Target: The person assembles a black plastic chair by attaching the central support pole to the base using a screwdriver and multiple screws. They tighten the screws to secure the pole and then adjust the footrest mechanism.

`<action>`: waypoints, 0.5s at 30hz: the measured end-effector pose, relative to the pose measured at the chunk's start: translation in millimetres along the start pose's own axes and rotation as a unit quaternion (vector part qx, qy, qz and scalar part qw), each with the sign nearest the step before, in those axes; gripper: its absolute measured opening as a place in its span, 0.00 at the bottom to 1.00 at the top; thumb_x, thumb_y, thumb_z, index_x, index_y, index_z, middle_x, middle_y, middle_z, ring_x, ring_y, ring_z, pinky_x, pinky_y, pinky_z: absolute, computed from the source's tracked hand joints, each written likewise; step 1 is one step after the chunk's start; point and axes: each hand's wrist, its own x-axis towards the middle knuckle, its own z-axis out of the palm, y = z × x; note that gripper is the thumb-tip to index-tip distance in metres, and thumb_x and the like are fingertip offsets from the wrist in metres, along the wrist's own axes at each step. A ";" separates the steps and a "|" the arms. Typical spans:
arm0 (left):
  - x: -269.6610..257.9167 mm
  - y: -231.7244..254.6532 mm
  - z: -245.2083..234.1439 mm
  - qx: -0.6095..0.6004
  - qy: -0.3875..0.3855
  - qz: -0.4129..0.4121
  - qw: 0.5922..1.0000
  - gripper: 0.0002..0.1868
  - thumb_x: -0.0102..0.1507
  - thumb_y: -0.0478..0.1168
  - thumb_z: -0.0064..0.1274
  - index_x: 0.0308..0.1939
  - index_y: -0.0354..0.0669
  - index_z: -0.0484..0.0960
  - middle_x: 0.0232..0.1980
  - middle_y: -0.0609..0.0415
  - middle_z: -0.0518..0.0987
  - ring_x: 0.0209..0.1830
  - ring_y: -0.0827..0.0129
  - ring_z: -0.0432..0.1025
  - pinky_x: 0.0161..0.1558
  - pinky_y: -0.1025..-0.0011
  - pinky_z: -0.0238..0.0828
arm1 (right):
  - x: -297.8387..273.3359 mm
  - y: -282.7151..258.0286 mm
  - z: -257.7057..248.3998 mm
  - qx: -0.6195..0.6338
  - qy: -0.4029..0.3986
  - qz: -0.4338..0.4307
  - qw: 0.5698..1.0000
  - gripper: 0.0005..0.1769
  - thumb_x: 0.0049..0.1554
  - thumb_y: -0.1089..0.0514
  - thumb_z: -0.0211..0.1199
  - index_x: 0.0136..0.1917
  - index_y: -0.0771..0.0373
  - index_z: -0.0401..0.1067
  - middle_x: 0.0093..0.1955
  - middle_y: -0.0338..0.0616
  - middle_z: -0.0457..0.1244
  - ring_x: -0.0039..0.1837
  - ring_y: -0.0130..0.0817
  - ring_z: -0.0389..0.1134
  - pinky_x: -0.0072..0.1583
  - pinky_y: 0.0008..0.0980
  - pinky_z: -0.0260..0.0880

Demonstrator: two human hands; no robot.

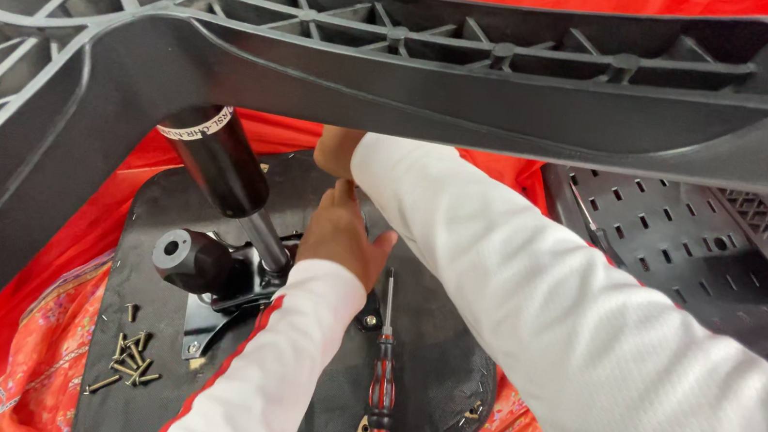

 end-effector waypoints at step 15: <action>58.6 -16.7 25.5 -0.616 0.198 -0.202 0.735 0.21 0.59 0.49 0.60 0.46 0.37 0.73 0.50 0.48 0.78 0.51 0.60 0.75 0.53 0.63 0.75 | -2.0 13.0 13.7 0.013 0.025 -0.020 0.999 0.16 0.61 0.50 0.56 0.55 0.61 0.77 0.52 0.50 0.70 0.52 0.48 0.70 0.52 0.48 0.70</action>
